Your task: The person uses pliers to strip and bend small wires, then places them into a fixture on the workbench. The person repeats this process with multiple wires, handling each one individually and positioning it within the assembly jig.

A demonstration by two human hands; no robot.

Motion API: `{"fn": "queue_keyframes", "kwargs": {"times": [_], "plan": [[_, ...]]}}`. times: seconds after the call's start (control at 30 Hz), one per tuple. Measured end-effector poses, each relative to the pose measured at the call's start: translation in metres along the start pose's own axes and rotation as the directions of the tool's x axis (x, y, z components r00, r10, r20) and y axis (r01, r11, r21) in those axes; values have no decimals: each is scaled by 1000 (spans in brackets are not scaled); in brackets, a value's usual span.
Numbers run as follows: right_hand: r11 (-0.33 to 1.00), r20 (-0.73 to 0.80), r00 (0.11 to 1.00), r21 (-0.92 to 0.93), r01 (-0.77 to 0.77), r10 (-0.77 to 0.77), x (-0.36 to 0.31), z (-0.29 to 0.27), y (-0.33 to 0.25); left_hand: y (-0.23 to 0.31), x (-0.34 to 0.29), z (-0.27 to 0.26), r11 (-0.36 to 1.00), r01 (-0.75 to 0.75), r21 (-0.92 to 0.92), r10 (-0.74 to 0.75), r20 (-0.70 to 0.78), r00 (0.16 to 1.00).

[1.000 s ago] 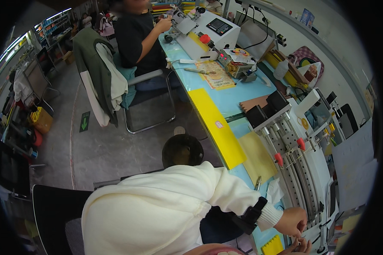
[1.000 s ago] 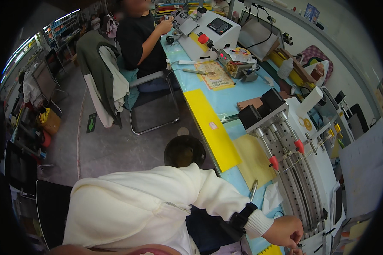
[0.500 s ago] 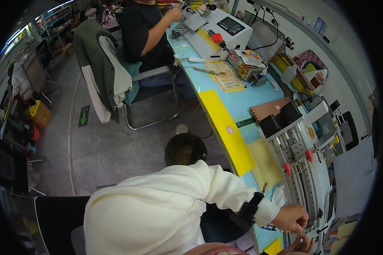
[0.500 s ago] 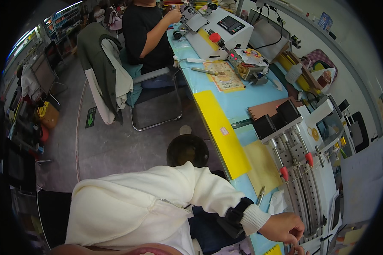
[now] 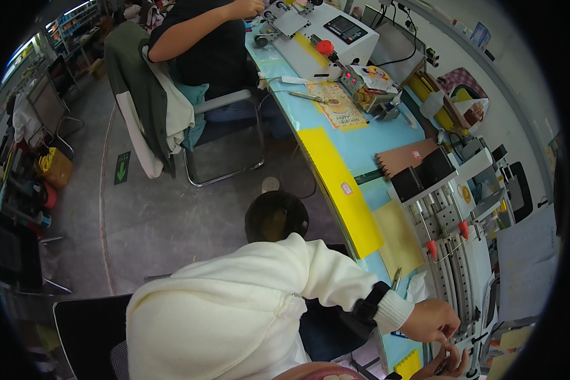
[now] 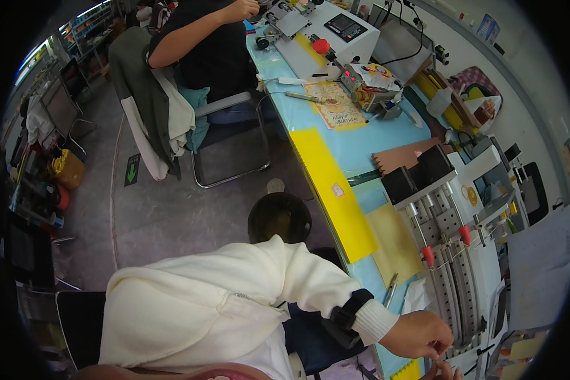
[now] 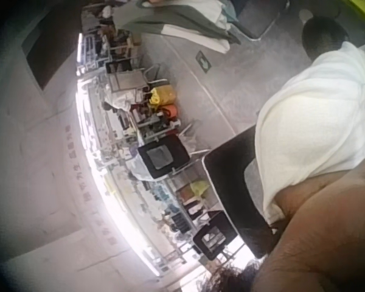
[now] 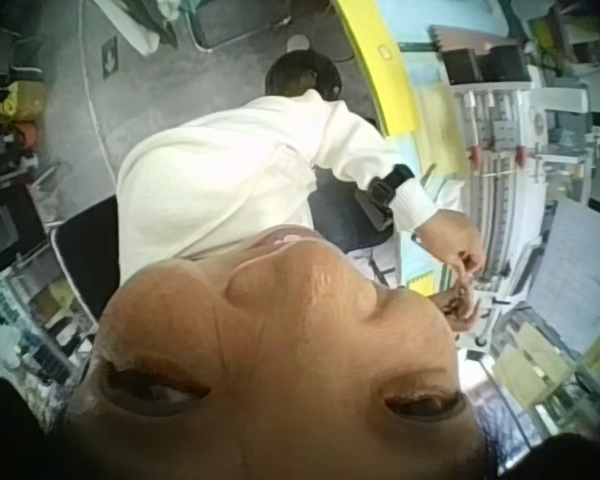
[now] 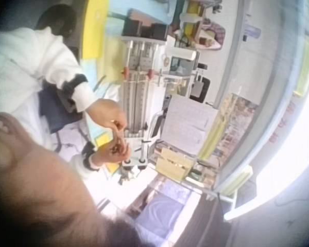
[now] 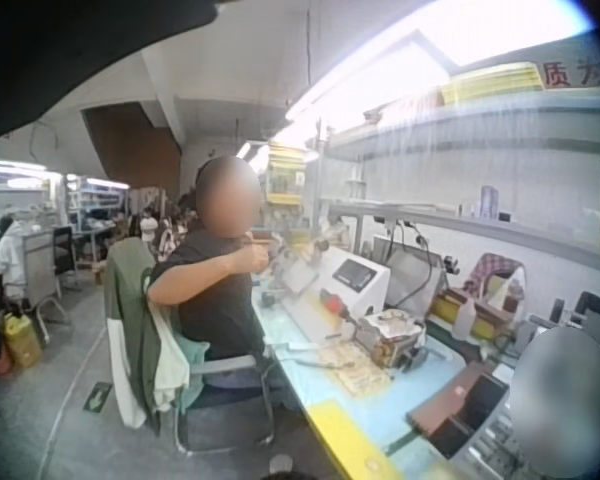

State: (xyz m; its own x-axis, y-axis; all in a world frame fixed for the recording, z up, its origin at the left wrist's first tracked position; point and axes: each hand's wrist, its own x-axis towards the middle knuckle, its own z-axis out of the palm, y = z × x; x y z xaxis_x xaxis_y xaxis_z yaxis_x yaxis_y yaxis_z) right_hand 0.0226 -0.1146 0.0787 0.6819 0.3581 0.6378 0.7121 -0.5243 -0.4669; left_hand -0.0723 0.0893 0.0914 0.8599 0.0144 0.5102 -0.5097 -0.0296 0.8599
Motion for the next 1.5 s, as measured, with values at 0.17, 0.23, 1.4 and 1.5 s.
{"fn": "queue_keyframes", "kwargs": {"times": [0.17, 0.23, 1.4, 1.5], "plan": [[999, 17, 999, 6, 37, -37, -4, 1, -7, -2, -1, -3, 999, -8, -41, 8, -5, 1000], [998, 17, 998, 4, 56, -56, -5, 1, -10, -3, -2, -6, 1000, 1, -20, -1, -17, 1000], [898, 271, 955, 382, -218, 116, 33, 63, -80, -12, -70, -47, 985, -1, 174, 22, -117, 993], [989, 62, 997, 139, 42, -51, 40, 103, -69, -8, -73, -40, 989, 3, 145, 12, -108, 994]]}}
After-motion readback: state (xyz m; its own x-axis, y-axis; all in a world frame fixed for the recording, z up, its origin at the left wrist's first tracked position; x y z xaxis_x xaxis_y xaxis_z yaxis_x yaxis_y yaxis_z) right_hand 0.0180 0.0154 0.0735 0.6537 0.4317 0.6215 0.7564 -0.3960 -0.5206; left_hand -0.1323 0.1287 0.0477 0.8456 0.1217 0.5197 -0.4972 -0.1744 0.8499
